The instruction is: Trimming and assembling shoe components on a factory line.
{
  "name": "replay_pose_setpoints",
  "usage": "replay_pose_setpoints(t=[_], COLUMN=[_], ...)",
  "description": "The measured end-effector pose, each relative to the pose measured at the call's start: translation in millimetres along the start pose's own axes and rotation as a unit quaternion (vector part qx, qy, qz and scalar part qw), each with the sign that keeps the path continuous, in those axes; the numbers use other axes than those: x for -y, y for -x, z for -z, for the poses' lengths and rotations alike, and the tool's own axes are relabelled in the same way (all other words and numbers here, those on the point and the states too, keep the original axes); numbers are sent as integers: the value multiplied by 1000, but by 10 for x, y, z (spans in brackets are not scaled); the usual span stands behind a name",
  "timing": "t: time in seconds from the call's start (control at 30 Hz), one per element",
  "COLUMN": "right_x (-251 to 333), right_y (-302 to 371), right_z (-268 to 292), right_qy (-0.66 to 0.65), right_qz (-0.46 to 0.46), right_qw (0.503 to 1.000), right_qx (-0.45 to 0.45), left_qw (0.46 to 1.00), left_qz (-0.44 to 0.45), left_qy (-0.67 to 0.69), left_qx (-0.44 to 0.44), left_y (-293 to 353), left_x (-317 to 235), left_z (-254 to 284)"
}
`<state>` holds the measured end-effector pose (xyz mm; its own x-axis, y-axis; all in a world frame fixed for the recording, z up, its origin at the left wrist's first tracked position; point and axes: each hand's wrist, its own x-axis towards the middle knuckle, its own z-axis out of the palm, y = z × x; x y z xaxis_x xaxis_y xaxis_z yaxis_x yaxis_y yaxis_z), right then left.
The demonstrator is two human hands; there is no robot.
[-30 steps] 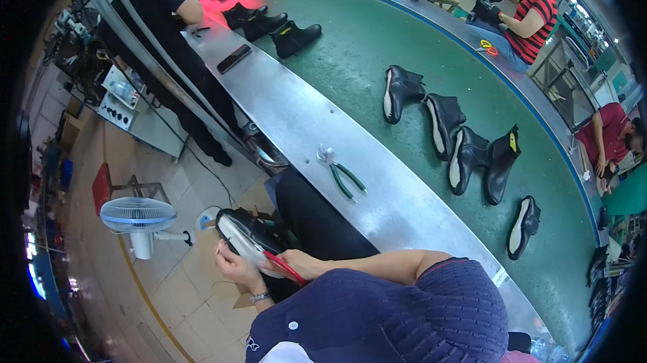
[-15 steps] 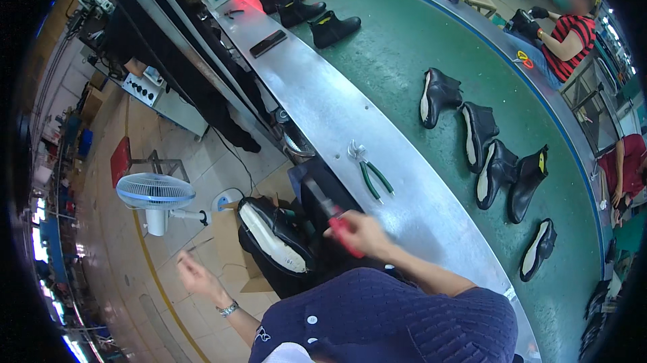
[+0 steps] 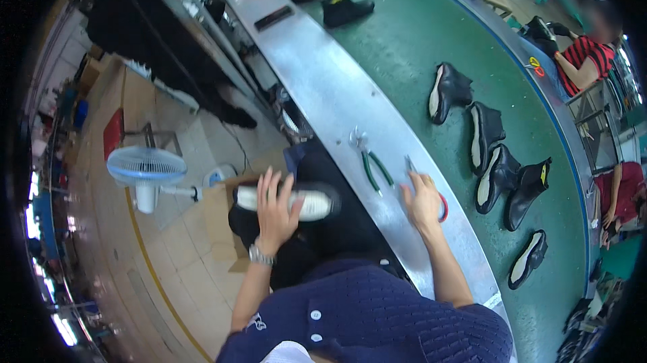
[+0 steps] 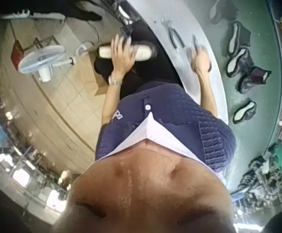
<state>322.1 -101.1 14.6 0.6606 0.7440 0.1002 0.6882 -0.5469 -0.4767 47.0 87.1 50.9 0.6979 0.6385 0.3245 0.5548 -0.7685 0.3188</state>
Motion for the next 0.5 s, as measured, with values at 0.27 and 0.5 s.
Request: replay_pose_setpoints(t=[0.27, 0.5], right_x=[502, 231], right_y=[-449, -690], right_z=[-742, -805], right_qy=[65, -147], right_qz=[15, -74], right_qw=[995, 975], right_qx=[77, 151], left_qw=[947, 995], left_qz=[136, 54], left_qy=[241, 73], left_qx=[165, 38], left_y=[-1023, -1034], left_x=[809, 824], left_z=[151, -102])
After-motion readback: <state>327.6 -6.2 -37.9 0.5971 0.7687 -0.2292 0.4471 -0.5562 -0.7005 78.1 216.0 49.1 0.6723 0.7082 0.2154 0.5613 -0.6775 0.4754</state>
